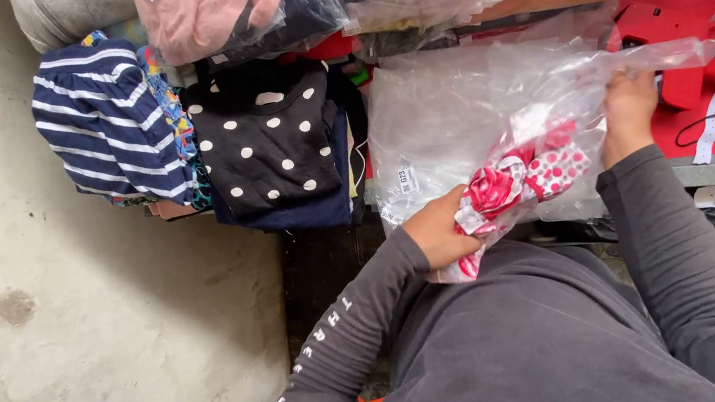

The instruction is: The person is unpacking various clothing items from plastic bags and stacking them on a pile in a stockroom.

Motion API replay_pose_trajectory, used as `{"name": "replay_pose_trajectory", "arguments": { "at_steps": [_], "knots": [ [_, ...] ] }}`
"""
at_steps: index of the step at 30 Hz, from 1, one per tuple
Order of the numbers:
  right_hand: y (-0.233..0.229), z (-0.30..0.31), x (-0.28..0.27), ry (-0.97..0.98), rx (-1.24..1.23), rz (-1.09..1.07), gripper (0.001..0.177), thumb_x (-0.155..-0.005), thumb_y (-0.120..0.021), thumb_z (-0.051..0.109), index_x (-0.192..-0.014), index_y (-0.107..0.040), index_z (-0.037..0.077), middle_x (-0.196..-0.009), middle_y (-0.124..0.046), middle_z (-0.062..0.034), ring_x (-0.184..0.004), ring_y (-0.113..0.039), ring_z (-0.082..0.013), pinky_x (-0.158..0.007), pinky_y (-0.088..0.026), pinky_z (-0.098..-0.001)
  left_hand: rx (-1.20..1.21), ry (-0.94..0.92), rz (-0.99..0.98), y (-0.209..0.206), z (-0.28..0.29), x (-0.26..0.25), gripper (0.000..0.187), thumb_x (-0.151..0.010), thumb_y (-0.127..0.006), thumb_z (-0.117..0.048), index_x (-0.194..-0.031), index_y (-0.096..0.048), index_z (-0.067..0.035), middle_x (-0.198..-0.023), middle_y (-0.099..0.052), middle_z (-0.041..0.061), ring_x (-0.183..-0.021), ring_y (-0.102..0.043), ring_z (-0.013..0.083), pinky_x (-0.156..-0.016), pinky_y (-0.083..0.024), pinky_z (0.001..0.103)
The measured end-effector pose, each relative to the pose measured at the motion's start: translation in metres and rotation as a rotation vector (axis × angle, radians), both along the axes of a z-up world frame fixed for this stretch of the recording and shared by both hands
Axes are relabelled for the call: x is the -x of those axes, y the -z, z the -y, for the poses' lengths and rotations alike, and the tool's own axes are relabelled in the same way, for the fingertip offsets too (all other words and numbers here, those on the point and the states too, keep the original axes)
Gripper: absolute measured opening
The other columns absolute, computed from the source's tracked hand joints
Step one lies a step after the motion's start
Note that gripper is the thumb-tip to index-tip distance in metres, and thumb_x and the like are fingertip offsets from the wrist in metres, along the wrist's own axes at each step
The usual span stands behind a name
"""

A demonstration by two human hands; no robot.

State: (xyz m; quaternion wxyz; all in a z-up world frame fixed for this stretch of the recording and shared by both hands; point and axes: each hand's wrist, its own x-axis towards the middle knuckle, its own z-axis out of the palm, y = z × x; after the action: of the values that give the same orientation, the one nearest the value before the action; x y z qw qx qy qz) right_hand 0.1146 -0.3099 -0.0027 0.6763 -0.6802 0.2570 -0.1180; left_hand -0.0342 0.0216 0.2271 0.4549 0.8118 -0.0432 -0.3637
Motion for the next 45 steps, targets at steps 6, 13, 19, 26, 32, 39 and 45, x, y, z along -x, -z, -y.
{"name": "replay_pose_trajectory", "arguments": {
  "at_steps": [6, 13, 19, 26, 32, 39, 45],
  "knots": [
    [-0.015, -0.017, 0.000, -0.008, -0.370, -0.115, 0.010, -0.108, -0.056, 0.006, -0.110, -0.060, 0.015, -0.091, -0.067, -0.0039, -0.074, -0.070, -0.0163, -0.064, -0.063, -0.0336, -0.360, -0.208, 0.810, -0.079, -0.079, 0.042, 0.053, -0.085, -0.073, -0.025, -0.126, -0.053, 0.003, -0.120, -0.058, 0.025, -0.101, -0.059, 0.0441, -0.084, -0.047, 0.052],
    [-0.055, -0.058, 0.018, -0.230, -0.458, -0.248, 0.023, -0.096, -0.066, 0.001, -0.115, -0.057, 0.009, -0.102, -0.078, -0.0130, -0.085, -0.077, -0.0206, -0.063, -0.064, -0.0352, -1.078, -0.422, 0.638, 0.029, -0.220, -0.016, 0.132, -0.060, -0.050, -0.104, -0.149, -0.044, -0.006, -0.157, -0.036, 0.026, -0.143, -0.030, 0.0532, -0.113, -0.014, 0.075],
    [-0.096, -0.054, 0.010, -0.225, -0.520, -0.259, 0.014, -0.087, -0.071, -0.003, -0.084, -0.064, 0.009, -0.085, -0.072, -0.0053, -0.080, -0.073, -0.0158, -0.070, -0.063, -0.0316, -0.880, -0.642, 0.954, -0.004, -0.190, -0.001, 0.156, -0.052, -0.056, -0.104, -0.170, -0.007, -0.015, -0.174, 0.005, 0.023, -0.163, 0.002, 0.0466, -0.129, -0.006, 0.071],
    [-0.198, -0.084, 0.012, -0.949, -0.459, -0.209, 0.026, -0.103, -0.060, 0.018, -0.127, -0.064, 0.009, -0.108, -0.071, -0.0041, -0.088, -0.070, -0.0151, -0.073, -0.055, -0.0264, -0.135, 0.002, 1.000, 0.038, -0.015, -0.049, 0.140, -0.071, -0.066, -0.090, -0.169, -0.004, -0.011, -0.177, -0.010, 0.013, -0.166, -0.011, 0.0419, -0.136, -0.013, 0.064],
    [-0.295, -0.091, 0.003, -1.128, 0.376, -0.557, 0.109, -0.079, -0.070, 0.025, -0.166, -0.006, 0.017, -0.158, -0.038, -0.0213, -0.133, -0.053, -0.0368, -0.097, -0.052, -0.0520, -0.121, -0.594, 0.729, 0.024, 0.002, -0.083, 0.060, -0.090, -0.038, -0.074, -0.085, -0.035, -0.014, -0.070, -0.037, 0.001, -0.061, -0.041, 0.0218, -0.057, -0.036, 0.041],
    [-0.232, -0.059, 0.002, -1.187, 0.167, -0.646, 0.080, -0.089, -0.044, 0.041, -0.161, -0.022, 0.014, -0.167, -0.030, -0.0016, -0.148, -0.040, -0.0240, -0.111, -0.046, -0.0491, 0.049, -0.814, 0.104, 0.005, -0.011, -0.075, 0.077, -0.076, -0.041, -0.079, -0.102, -0.042, -0.007, -0.082, -0.060, 0.010, -0.073, -0.062, 0.0220, -0.071, -0.052, 0.038],
    [-0.136, -0.045, 0.005, -0.798, -0.463, -0.287, 0.031, -0.095, -0.073, 0.033, -0.110, -0.053, 0.014, -0.093, -0.057, 0.0010, -0.084, -0.063, -0.0179, -0.077, -0.055, -0.0346, 0.136, -0.896, 0.001, 0.023, -0.015, -0.067, 0.080, -0.077, -0.042, -0.079, -0.110, -0.046, -0.005, -0.105, -0.063, 0.012, -0.088, -0.064, 0.0215, -0.076, -0.054, 0.037]
  ]
}}
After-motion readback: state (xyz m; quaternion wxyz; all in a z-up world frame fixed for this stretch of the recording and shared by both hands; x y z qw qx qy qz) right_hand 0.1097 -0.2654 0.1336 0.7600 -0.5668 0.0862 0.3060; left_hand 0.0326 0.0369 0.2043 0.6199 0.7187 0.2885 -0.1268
